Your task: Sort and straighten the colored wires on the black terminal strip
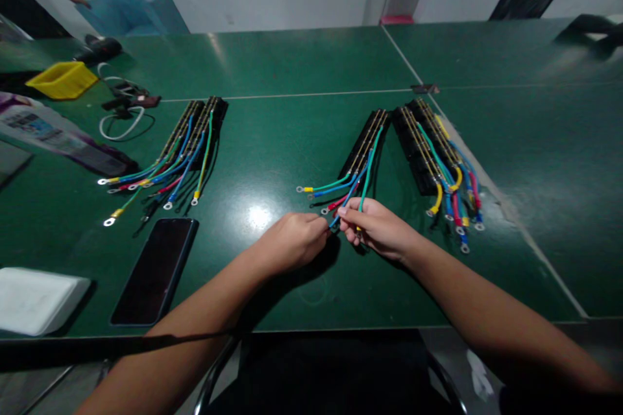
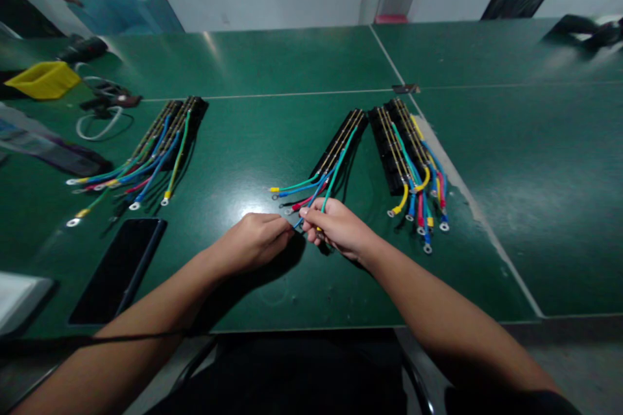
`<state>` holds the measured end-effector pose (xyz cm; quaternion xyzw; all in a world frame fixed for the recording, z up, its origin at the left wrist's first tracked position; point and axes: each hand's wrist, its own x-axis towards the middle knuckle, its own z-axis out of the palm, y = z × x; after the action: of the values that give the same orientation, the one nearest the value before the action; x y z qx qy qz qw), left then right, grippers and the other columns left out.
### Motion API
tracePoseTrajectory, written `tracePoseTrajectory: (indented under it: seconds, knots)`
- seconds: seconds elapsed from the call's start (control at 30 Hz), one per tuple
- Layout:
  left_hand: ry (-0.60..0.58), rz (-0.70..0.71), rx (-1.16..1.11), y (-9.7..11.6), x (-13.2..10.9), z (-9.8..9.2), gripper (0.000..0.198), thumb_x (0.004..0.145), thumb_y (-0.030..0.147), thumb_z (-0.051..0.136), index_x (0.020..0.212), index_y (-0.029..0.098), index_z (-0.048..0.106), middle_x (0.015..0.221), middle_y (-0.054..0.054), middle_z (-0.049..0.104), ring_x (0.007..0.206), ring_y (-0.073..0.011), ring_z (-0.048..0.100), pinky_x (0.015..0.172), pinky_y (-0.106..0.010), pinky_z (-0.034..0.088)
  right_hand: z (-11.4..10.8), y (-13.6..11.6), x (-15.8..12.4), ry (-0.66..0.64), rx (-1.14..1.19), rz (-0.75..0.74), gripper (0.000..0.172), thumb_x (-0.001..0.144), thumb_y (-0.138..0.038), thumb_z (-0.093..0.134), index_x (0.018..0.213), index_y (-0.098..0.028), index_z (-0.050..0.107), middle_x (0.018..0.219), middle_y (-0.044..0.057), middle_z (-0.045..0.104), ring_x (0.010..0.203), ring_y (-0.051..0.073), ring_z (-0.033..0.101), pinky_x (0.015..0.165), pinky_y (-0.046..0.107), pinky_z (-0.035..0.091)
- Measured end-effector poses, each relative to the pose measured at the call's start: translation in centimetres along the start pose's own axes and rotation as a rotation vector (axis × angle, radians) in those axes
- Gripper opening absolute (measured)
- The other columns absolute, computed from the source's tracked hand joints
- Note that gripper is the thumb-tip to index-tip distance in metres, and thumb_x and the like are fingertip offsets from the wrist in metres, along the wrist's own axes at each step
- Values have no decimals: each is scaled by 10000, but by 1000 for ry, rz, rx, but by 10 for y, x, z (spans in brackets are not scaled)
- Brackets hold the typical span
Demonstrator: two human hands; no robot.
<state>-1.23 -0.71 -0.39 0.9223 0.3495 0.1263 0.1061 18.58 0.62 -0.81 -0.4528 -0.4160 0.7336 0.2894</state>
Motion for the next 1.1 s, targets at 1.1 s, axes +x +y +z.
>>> tracePoseTrajectory:
  seconds: [1.1]
  knots:
    - [24, 16, -3, 0, 0, 3, 195, 922, 196, 414, 830, 152, 579, 709, -32, 622, 603, -130, 576, 553, -238, 389, 0, 0, 0, -2, 11, -5, 242, 820, -340, 668, 756, -153, 528, 595, -29, 582, 453, 52, 527, 400, 153, 397]
